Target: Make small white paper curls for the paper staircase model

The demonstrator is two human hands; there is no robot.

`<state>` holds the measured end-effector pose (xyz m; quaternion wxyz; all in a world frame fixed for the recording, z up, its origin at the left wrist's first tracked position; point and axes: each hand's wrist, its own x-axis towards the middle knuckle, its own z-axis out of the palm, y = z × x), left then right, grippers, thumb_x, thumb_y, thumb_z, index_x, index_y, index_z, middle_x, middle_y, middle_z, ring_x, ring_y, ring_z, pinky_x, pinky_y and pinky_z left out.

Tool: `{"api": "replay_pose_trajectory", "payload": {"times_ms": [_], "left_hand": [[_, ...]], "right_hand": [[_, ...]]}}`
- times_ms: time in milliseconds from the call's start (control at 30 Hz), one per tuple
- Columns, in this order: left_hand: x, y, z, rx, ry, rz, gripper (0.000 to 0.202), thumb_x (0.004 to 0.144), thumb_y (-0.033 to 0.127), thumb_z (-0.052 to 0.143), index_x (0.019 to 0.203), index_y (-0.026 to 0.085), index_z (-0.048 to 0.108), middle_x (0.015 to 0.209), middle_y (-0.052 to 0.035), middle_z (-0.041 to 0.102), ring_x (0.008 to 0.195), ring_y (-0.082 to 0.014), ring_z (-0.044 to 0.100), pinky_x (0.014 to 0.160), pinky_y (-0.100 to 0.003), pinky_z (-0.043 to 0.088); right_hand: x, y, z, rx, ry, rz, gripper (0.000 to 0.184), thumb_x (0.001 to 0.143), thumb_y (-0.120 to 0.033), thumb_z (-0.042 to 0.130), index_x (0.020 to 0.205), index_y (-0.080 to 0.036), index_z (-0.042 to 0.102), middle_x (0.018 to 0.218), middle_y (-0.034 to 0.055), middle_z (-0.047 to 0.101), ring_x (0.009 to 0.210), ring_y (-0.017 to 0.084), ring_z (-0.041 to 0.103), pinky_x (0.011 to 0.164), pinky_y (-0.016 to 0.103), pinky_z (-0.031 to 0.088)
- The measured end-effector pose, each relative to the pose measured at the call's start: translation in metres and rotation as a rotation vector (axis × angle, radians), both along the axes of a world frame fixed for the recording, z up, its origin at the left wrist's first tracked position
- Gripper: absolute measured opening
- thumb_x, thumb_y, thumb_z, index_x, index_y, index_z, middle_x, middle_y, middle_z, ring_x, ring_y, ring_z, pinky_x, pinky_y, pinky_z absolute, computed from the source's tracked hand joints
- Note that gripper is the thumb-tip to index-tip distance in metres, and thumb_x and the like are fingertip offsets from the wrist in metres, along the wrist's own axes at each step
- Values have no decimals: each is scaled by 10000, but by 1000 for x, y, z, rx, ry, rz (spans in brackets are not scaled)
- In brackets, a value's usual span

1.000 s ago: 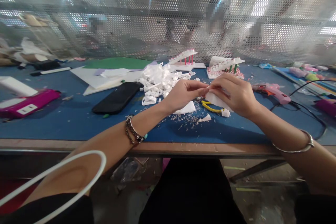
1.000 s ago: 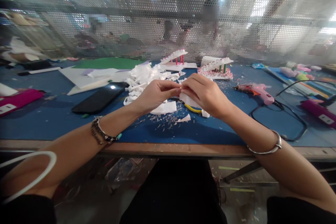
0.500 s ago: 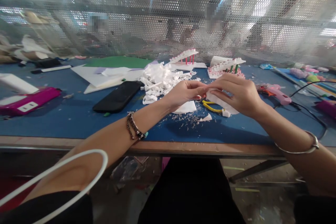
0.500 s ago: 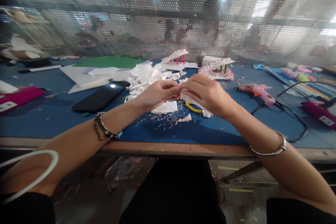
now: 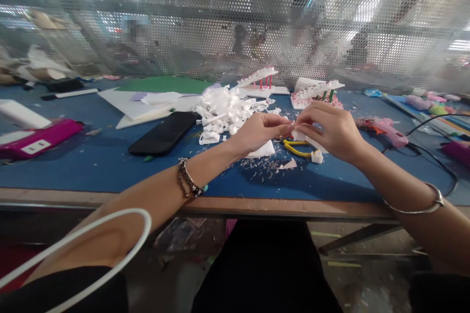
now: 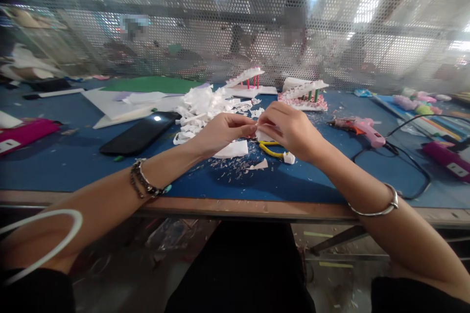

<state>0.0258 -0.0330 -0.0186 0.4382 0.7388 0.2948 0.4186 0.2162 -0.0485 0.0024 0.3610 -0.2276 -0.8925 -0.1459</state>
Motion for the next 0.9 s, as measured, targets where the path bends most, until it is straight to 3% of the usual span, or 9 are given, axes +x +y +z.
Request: {"api": "replay_pose_trajectory", "payload": {"times_ms": [233,367,667,800,900], "left_hand": [[3,-5,-3,452,7,127,202,782,324,603,882,173,690,837,-40,654,776,-105,588,670,-197,471],[4,-10,-1,558,-20,120,216,768,316,626,926,176,671,870,-39,638,819,-114,577,721,-219,477],[0,-8,7,618,-30,84,169,823,233,555,946,188,662,922,-45,620,882,-124,564,757,-244,469],[-1,-10,10,499,-76,42,241,796,257,593,1025,182,609,899,-32,624,872,-119,576,787,-242,470],[0,-11,11,367,-144,3,237,744,292,650,931,156,599,819,-14,617,785,-104,587,714,-221,482]], "right_hand": [[-2,1,-4,-46,115,-35,96,818,-233,534,770,-157,568,708,22,578,640,102,532,589,240,442],[-7,-5,-5,-68,244,-63,106,800,-253,559,726,-176,553,682,11,596,624,105,548,583,242,473],[-7,-6,-3,-303,395,34,100,789,-280,579,763,-183,578,746,10,621,683,105,578,601,226,514],[-5,-7,1,-315,405,34,67,797,-252,568,774,-198,599,737,3,627,648,96,572,547,211,490],[-6,-8,2,-389,416,57,80,795,-266,569,772,-195,599,707,0,615,590,87,550,470,199,447]]}}
